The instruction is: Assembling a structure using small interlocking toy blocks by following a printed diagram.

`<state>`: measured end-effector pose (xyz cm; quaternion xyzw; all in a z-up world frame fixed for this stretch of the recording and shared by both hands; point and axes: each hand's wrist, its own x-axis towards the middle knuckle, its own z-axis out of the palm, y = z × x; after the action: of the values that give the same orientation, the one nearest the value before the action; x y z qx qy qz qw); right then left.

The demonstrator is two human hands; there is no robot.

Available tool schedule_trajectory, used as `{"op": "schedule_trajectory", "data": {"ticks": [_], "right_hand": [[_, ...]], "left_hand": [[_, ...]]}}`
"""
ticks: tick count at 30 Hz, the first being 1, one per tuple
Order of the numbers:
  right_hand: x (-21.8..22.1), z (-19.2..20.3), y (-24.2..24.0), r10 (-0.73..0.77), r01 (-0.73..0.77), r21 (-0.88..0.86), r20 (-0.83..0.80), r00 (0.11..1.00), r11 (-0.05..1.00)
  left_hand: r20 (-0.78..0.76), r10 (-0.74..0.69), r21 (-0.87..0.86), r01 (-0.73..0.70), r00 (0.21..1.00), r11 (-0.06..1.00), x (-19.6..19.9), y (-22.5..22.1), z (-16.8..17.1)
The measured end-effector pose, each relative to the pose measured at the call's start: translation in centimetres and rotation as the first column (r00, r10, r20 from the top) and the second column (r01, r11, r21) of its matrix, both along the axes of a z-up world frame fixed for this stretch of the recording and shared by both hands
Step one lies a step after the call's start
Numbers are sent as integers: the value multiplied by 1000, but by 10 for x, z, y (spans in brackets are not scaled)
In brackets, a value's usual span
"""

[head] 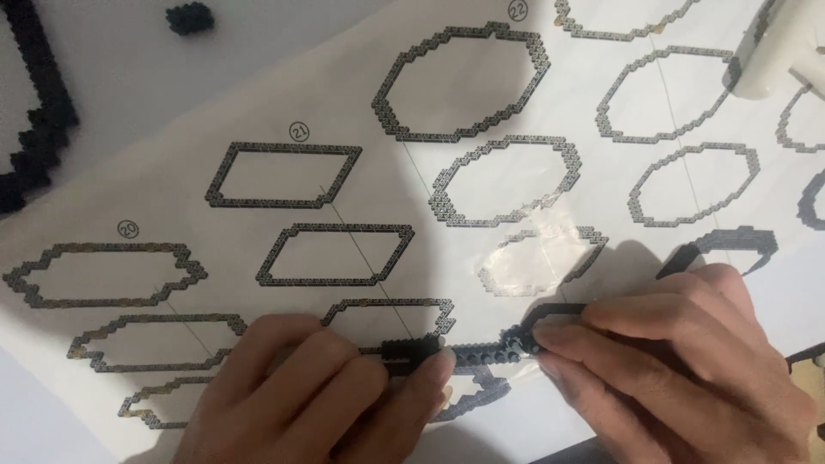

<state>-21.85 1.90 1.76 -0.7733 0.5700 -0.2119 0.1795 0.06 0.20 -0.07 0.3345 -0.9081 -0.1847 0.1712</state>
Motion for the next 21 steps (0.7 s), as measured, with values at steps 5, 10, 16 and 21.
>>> {"op": "schedule_trajectory", "data": {"ticks": [5, 10, 16, 21], "right_hand": [[2, -2, 2, -26, 26, -36, 22, 999, 999], [0, 1, 0, -10, 10, -7, 24, 1000, 1000], [0, 2, -1, 2, -2, 9, 13, 1000, 1000], [-2, 3, 0, 50, -50, 27, -14, 999, 998]], "left_hand": [[-88, 53, -44, -57, 995, 997, -3, -1, -2], [-56, 59, -3, -59, 997, 998, -2, 0, 1], [-76, 70, -27, -72, 995, 997, -4, 0, 0], [-86, 73, -13, -74, 994, 997, -3, 0, 0]]}}
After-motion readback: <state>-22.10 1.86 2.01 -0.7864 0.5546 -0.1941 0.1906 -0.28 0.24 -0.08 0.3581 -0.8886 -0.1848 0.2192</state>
